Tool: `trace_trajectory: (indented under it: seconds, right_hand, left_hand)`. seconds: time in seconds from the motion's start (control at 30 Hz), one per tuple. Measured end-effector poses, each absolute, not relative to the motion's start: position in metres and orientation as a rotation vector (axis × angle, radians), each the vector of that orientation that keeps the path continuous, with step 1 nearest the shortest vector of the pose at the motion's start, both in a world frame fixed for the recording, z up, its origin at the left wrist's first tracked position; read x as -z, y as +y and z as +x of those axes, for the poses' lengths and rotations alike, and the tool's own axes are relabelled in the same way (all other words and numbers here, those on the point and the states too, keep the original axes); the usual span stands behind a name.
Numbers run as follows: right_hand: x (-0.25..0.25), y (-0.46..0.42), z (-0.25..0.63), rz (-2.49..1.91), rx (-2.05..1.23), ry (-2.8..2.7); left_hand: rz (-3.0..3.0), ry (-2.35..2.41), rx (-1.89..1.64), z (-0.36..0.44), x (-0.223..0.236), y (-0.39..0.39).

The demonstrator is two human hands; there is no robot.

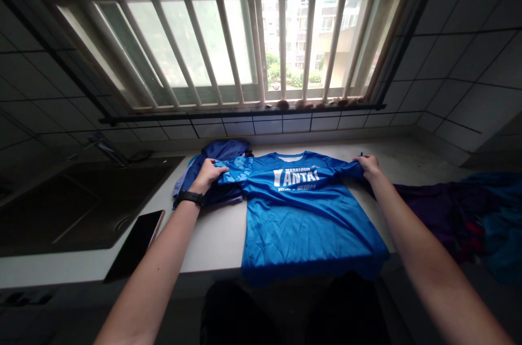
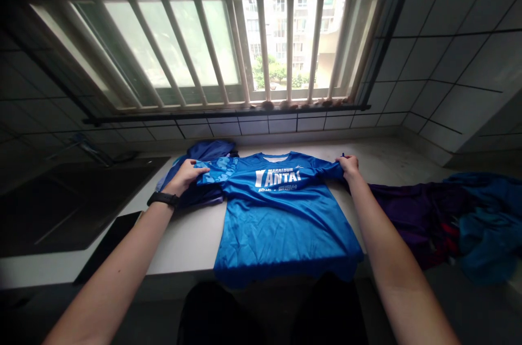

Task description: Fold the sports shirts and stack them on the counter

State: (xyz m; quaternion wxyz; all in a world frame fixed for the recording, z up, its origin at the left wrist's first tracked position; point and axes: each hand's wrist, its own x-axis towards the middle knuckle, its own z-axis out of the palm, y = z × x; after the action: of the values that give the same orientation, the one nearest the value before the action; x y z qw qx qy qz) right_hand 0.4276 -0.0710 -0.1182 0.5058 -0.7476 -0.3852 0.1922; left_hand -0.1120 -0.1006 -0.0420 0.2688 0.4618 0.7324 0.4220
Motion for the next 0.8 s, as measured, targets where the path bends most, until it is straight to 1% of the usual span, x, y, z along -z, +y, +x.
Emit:
trace_trajectory:
  seconds: [0.07, 0.13, 0.17, 0.27, 0.33, 0.43, 0.6, 0.7, 0.8]
  right_hand:
    - [0.107, -0.069, 0.408, -1.758, -0.345, -0.865]
    - [0.096, -0.069, 0.382, -1.635, -0.259, -0.965]
    - [0.091, -0.070, 0.369, -1.565, -0.294, -1.103]
    - [0.087, -0.075, 0.337, -1.451, -0.626, -1.576]
    - [0.092, -0.079, 0.328, -1.463, -0.724, -1.692]
    - [0.107, -0.083, 0.330, -1.560, -0.636, -1.732]
    - [0.134, -0.101, 0.340, -1.583, -0.522, -2.227]
    - [0.145, -0.114, 0.338, -1.663, -0.384, -2.318]
    - [0.149, -0.117, 0.334, -1.753, -0.332, -2.365]
  left_hand:
    - [1.218, 1.987, -1.265, -0.111, 0.047, -0.097]
    - [1.182, 1.935, -1.294, -0.111, 0.051, -0.095]
    - [1.171, 1.910, -1.295, -0.111, 0.052, -0.094]
    - [1.178, 1.864, -1.309, -0.114, 0.053, -0.097]
    - [1.187, 1.828, -1.315, -0.118, 0.053, -0.101]
    - [1.160, 1.751, -1.333, -0.122, 0.052, -0.105]
    - [1.140, 1.654, -1.432, -0.120, 0.049, -0.102]
    - [1.169, 1.707, -1.529, -0.108, 0.045, -0.094]
    - [1.330, 1.825, -1.647, -0.082, 0.037, -0.090]
